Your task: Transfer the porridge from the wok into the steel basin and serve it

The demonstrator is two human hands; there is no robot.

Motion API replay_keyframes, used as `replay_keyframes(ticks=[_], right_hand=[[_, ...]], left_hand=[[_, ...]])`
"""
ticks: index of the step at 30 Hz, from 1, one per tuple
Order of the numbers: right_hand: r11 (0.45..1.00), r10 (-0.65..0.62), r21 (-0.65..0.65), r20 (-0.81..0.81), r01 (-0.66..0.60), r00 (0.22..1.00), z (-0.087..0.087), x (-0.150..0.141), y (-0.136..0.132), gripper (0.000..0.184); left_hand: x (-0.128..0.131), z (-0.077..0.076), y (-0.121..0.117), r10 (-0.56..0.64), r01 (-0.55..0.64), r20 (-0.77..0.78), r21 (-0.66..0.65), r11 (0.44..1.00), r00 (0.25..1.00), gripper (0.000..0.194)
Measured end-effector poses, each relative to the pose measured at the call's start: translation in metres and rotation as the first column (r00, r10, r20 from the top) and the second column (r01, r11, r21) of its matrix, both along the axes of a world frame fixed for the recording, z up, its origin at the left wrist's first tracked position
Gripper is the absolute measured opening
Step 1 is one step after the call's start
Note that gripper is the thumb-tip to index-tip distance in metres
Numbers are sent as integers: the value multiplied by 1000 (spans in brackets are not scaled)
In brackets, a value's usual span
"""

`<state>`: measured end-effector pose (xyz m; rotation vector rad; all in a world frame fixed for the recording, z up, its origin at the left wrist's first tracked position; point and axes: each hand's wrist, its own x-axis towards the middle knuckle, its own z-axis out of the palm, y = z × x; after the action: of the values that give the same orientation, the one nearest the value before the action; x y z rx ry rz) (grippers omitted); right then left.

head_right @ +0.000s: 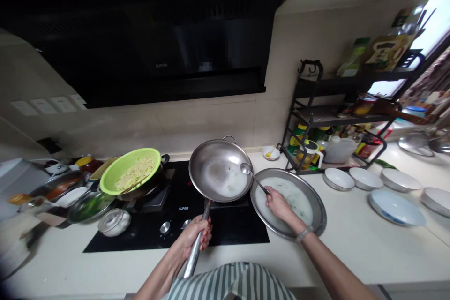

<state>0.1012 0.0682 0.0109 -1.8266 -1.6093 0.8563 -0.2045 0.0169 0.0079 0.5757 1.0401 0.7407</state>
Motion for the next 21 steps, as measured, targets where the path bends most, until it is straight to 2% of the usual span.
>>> replay_keyframes(ticks=[11, 15, 21], right_hand=[[991, 41, 120, 154, -60, 987, 14, -13, 32, 52], [990, 97, 67, 276, -120, 956, 21, -26, 51, 59], [982, 166, 25, 374, -188, 913, 32, -60, 75, 59]], left_hand=[[5, -4, -3, 17, -16, -48, 11, 1000, 999, 30], [7, -4, -5, 19, -19, -84, 4, 1000, 996, 28], [10, -10, -3, 20, -18, -125, 22, 1000, 992, 26]])
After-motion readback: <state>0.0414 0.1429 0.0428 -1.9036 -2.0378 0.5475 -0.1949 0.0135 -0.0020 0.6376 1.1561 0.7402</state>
